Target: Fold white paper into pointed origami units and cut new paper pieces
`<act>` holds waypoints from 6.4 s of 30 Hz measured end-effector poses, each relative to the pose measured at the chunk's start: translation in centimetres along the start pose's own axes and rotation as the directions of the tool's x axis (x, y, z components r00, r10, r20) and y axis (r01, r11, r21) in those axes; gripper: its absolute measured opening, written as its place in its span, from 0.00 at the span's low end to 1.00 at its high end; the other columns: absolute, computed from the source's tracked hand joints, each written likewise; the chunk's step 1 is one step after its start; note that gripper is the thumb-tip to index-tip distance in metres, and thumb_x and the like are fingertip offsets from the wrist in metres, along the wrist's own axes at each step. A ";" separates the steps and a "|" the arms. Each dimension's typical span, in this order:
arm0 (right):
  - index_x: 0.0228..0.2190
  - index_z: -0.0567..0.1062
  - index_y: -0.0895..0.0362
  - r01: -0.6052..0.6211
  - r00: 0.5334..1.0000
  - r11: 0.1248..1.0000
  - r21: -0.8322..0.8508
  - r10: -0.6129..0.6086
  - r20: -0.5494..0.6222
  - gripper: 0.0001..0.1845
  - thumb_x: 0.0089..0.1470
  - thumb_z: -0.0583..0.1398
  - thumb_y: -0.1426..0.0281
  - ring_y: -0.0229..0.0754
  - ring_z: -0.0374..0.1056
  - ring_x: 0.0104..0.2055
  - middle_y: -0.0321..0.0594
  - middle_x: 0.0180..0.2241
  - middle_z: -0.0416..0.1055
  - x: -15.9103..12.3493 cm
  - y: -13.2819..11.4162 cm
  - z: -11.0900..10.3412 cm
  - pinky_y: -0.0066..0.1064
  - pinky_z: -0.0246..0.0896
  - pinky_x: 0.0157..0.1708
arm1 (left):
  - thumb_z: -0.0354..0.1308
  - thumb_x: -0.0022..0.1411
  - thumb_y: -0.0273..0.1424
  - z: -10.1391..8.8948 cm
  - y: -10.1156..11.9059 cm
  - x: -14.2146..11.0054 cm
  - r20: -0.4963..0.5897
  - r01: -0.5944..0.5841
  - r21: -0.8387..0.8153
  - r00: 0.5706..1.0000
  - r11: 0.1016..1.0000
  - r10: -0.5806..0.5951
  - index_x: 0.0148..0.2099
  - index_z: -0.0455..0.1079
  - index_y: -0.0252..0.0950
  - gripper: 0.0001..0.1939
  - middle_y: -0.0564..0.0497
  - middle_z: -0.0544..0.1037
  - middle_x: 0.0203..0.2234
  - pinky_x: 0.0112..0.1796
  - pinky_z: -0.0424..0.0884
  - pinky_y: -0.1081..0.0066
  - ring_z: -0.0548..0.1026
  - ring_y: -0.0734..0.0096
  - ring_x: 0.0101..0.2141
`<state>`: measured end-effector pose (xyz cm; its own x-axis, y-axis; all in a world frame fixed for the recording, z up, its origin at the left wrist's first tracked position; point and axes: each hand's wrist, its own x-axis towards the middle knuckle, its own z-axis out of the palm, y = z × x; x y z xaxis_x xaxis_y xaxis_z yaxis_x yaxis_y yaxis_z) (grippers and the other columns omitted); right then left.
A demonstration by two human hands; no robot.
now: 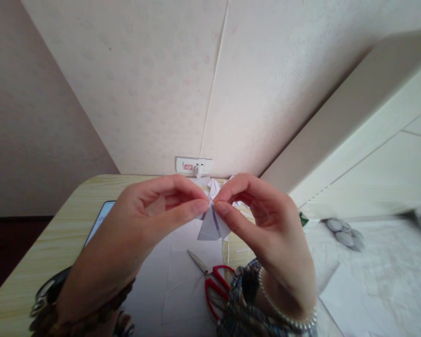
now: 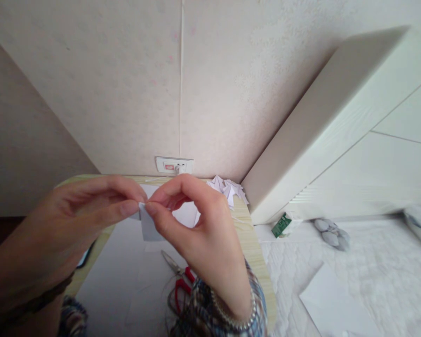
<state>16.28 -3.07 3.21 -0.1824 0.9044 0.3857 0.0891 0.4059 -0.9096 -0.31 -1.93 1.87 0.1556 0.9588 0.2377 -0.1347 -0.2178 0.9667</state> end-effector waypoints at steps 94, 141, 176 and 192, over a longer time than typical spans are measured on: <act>0.22 0.70 0.53 -0.072 0.997 0.997 -0.017 0.071 -0.031 0.14 0.51 0.70 0.68 0.36 0.67 0.28 0.30 0.22 0.70 -0.2 -0.4 0.3 0.29 0.64 0.30 | 0.67 0.53 0.25 1.2 0.4 -0.7 -0.127 -0.026 -0.052 0.992 0.998 0.019 0.27 0.80 0.49 0.10 0.64 0.82 0.21 0.26 0.76 0.86 0.80 0.80 0.24; 0.28 0.77 0.55 -0.040 0.998 0.994 0.105 0.045 -0.045 0.06 0.56 0.65 0.75 0.30 0.67 0.29 0.28 0.26 0.73 -0.5 -0.3 0.0 0.24 0.63 0.32 | 0.65 0.52 0.23 1.1 0.5 -0.7 -0.128 -0.085 0.039 0.988 0.996 0.090 0.27 0.81 0.45 0.09 0.65 0.83 0.22 0.28 0.72 0.94 0.81 0.85 0.25; 0.28 0.76 0.55 0.009 0.999 0.999 0.037 -0.008 -0.035 0.06 0.55 0.66 0.76 0.34 0.68 0.31 0.31 0.27 0.73 -0.3 -0.3 0.1 0.27 0.62 0.31 | 0.65 0.52 0.25 1.6 0.9 -1.2 -0.207 -0.112 0.172 0.967 0.979 0.147 0.27 0.78 0.48 0.09 0.64 0.82 0.22 0.30 0.79 0.84 0.82 0.77 0.26; 0.28 0.78 0.54 -0.108 0.994 0.977 0.184 0.101 0.046 0.07 0.49 0.70 0.76 0.34 0.69 0.30 0.30 0.26 0.74 0.0 -0.3 -0.3 0.25 0.66 0.32 | 0.65 0.53 0.26 1.4 1.2 -1.1 -0.184 -0.095 0.180 0.974 0.979 0.128 0.26 0.79 0.47 0.09 0.63 0.82 0.21 0.27 0.78 0.83 0.81 0.76 0.24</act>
<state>16.51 -3.10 3.51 -0.2173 0.9338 0.2842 -0.0734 0.2747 -0.9587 0.75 -3.46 2.89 -0.0462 0.9400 0.3381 0.0291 -0.3370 0.9411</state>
